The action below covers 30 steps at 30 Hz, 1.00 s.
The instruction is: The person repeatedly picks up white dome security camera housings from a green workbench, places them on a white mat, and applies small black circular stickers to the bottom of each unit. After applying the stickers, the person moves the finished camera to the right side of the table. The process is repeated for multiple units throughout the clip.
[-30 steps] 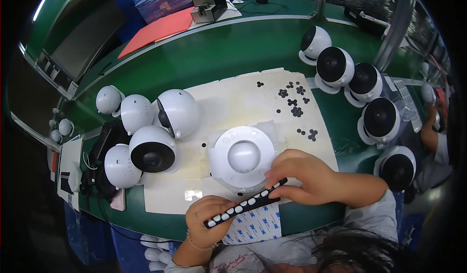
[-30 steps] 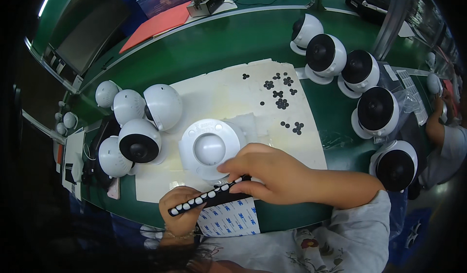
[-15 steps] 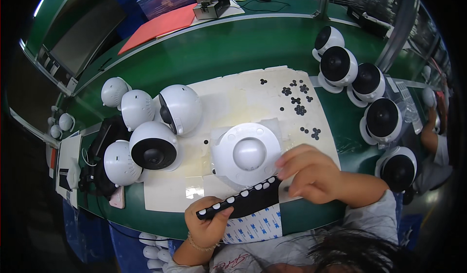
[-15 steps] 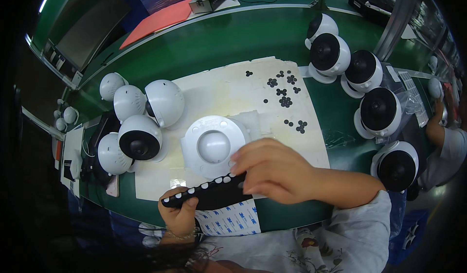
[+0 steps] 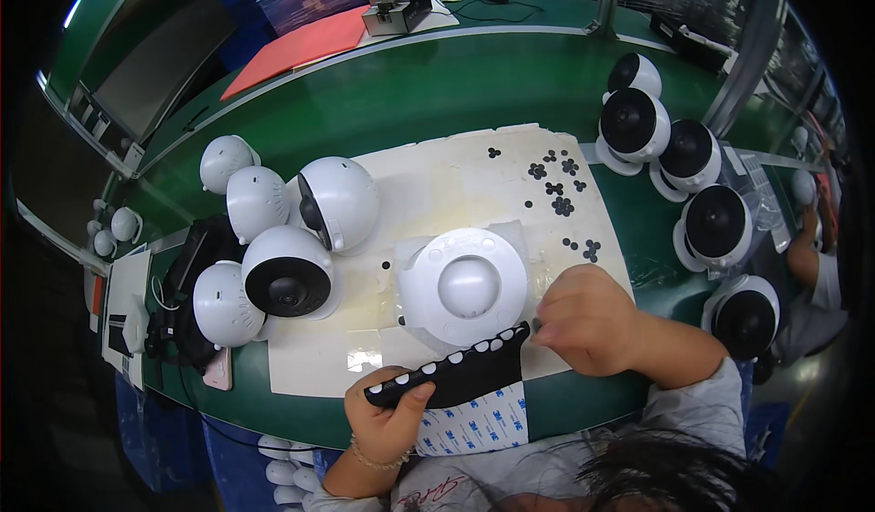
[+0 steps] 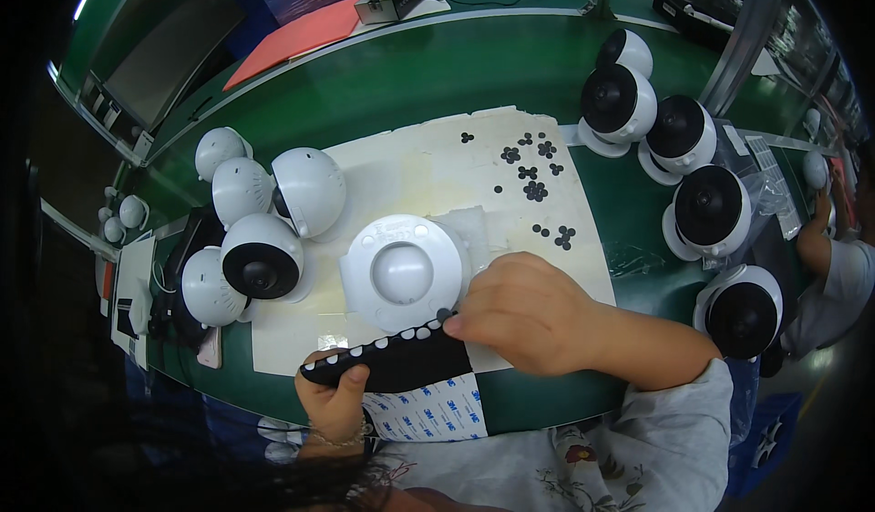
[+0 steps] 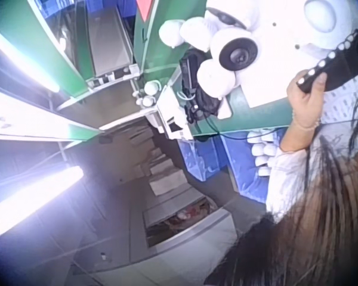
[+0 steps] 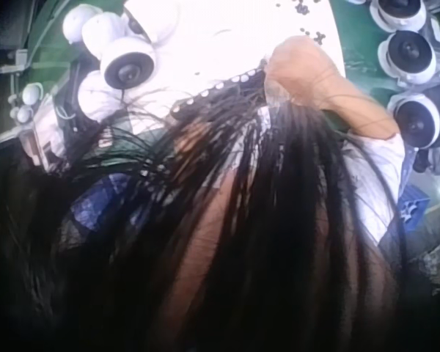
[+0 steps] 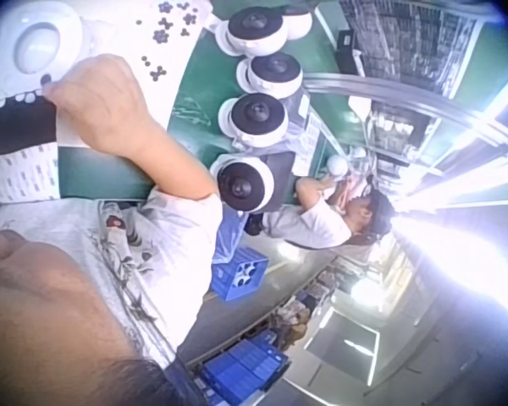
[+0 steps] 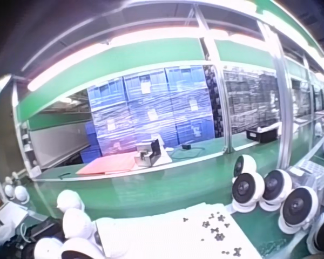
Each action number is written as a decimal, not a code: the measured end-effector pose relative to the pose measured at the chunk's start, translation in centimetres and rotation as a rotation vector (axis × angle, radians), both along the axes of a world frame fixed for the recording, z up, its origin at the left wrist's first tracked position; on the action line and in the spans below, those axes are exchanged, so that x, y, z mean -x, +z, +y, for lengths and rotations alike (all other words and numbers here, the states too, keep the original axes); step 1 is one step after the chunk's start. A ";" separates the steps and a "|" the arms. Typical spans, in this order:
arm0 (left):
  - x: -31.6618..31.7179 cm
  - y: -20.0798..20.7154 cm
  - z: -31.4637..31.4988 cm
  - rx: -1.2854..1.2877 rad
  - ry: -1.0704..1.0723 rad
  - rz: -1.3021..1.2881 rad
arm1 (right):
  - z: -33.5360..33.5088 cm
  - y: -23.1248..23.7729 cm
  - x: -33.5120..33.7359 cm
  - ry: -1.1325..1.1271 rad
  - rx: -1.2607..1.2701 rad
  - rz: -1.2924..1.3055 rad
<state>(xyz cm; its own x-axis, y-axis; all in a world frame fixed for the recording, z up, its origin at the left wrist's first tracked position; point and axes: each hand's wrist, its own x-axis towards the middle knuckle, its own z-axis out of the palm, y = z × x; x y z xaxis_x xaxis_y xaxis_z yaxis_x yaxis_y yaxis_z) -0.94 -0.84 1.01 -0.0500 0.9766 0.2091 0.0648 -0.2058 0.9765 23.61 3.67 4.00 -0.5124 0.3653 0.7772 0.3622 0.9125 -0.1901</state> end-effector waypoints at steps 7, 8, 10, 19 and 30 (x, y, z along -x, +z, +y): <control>0.2 -0.3 -0.1 -0.040 0.004 -0.003 | -0.2 1.8 0.1 0.075 0.012 -0.174; 0.2 -0.3 0.0 -0.027 -0.004 -0.019 | -0.3 2.0 0.0 0.123 0.028 -0.207; 0.2 -0.2 0.0 -0.018 -0.014 -0.027 | -0.3 1.0 -0.6 0.092 0.141 -0.003; 0.4 -0.8 0.2 -0.198 -0.146 0.171 | -0.7 1.0 3.7 0.235 0.235 0.092; 0.4 -0.8 -0.2 -0.045 -0.140 0.168 | -1.7 0.2 3.3 0.279 0.200 0.081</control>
<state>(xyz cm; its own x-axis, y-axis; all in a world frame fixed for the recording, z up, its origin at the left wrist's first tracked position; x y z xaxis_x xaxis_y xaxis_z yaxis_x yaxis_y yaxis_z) -1.32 -1.05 0.19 0.1249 0.9610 0.2468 0.1932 -0.2675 0.9440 20.26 2.01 4.24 -0.5532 0.3692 0.7468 0.0806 0.9159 -0.3931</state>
